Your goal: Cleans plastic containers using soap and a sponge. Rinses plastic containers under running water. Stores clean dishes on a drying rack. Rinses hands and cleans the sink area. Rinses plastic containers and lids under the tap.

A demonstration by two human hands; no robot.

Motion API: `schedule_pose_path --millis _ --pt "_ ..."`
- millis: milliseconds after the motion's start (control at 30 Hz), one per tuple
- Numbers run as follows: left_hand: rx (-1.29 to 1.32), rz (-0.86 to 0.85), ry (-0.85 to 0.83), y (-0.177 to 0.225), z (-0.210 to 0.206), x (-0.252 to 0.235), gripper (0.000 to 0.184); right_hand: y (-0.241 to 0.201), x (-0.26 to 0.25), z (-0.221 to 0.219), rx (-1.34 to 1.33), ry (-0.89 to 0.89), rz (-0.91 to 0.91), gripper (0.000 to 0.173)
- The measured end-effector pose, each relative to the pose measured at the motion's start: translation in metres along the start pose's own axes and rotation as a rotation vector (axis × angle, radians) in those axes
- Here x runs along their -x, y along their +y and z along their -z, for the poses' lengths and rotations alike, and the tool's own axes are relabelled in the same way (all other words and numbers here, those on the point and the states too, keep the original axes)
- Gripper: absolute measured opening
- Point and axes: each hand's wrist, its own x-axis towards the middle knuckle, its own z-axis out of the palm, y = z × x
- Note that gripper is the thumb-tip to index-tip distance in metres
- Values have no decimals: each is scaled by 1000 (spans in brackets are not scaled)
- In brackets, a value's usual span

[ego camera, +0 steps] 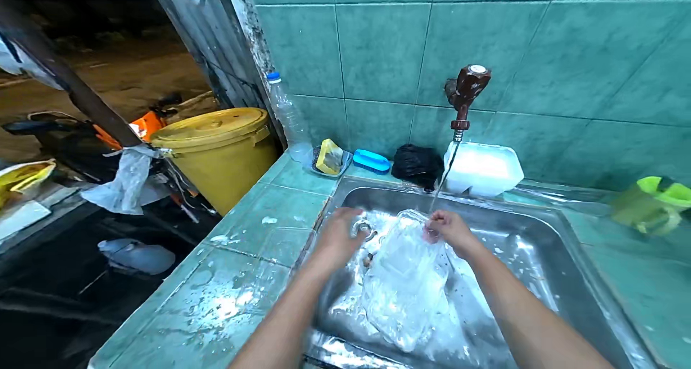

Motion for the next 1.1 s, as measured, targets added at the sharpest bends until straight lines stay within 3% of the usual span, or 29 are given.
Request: schedule_pose_path --millis 100,267,367,467,533,633,700,833,900,1000,1100 --pt "128 -81 -138 27 -56 -35 64 -5 8 3 -140 -3 -8 13" --pt "259 -43 -89 55 -92 -67 42 6 12 20 -230 94 -47 13" --pt "258 -16 -82 68 -96 -77 26 21 13 30 -224 164 -139 18" --pt "347 21 -114 77 -97 -90 23 39 13 38 12 150 -203 27" --pt "368 48 -217 80 -98 -98 34 49 11 39 118 130 -249 26" --pt "160 28 -360 74 -108 -100 59 56 11 36 10 153 -207 20" --pt "120 0 -399 68 -113 -96 59 50 13 34 -103 172 -145 18" --pt "192 -36 -334 62 -112 -87 38 43 14 34 -266 179 -210 11" --pt "239 -9 -281 63 -108 -86 34 45 12 33 -136 225 -244 13" --pt "391 8 -231 69 -96 -91 29 54 7 38 205 215 -155 28" --pt "519 -119 -181 84 -79 -87 27 43 9 33 35 306 -38 35"
